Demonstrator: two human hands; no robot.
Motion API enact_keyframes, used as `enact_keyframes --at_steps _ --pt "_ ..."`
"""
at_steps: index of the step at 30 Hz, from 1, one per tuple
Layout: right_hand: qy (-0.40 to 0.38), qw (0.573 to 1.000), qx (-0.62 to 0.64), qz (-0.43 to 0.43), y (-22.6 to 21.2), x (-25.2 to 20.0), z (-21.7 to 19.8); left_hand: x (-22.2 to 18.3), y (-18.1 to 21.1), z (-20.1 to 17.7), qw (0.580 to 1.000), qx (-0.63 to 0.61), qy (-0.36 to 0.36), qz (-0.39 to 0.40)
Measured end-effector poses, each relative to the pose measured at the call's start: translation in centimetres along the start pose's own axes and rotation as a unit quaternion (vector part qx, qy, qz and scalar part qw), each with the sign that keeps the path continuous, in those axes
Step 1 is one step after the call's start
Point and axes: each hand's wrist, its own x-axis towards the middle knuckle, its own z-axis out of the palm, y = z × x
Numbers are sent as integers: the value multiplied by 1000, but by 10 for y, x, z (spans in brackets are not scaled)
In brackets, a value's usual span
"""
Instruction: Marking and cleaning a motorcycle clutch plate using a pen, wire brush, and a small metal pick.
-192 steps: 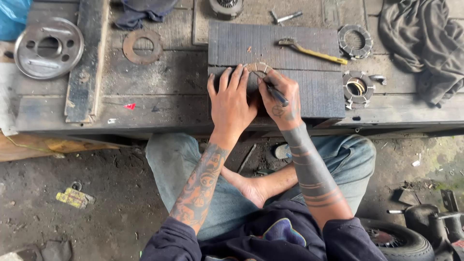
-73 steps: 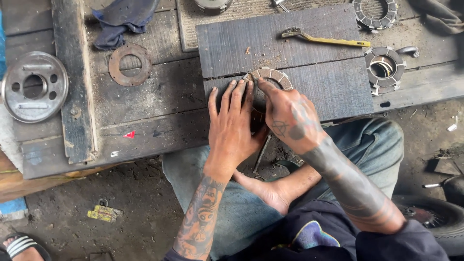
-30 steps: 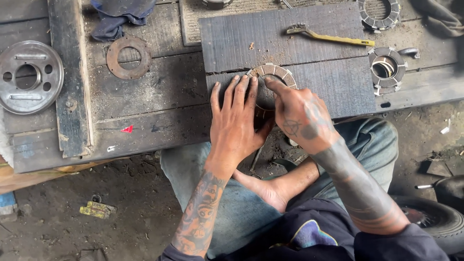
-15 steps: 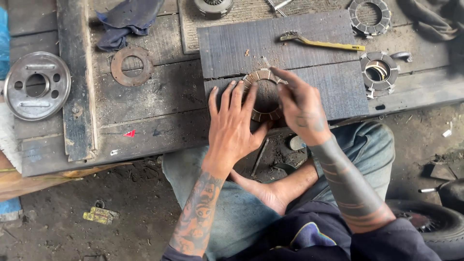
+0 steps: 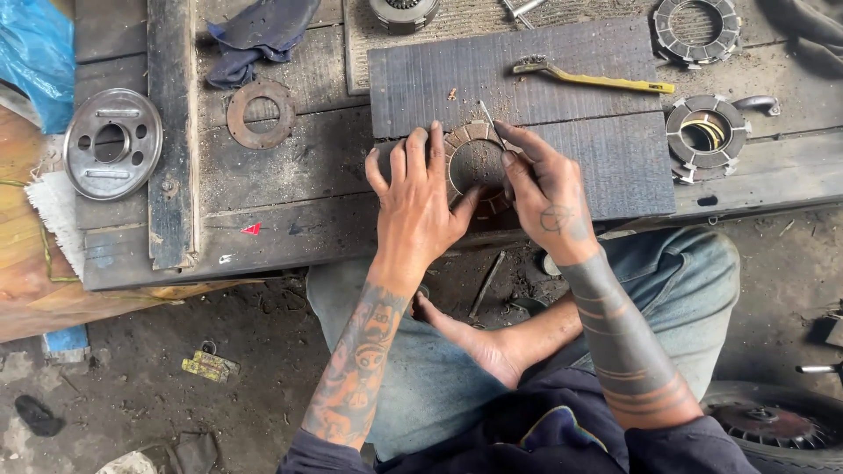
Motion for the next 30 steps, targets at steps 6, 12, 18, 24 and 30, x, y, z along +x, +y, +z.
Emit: enact_keyframes --at_steps 6,12,18,24,30 --pt "-3 1000 -9 -9 7 -2 -2 -3 -2 -6 998 -62 16 29" --pt "-9 999 -31 -8 4 -2 -1 -7 2 -10 997 -59 30 34" --pt "-21 998 -55 -4 3 -1 -2 -9 -1 -14 992 -76 66 74" --pt "-71 979 -191 -4 -17 1 6 -13 3 -2 989 -62 128 37" --pt "-87 951 -293 36 -8 -7 12 -12 1 1 989 -68 129 33"
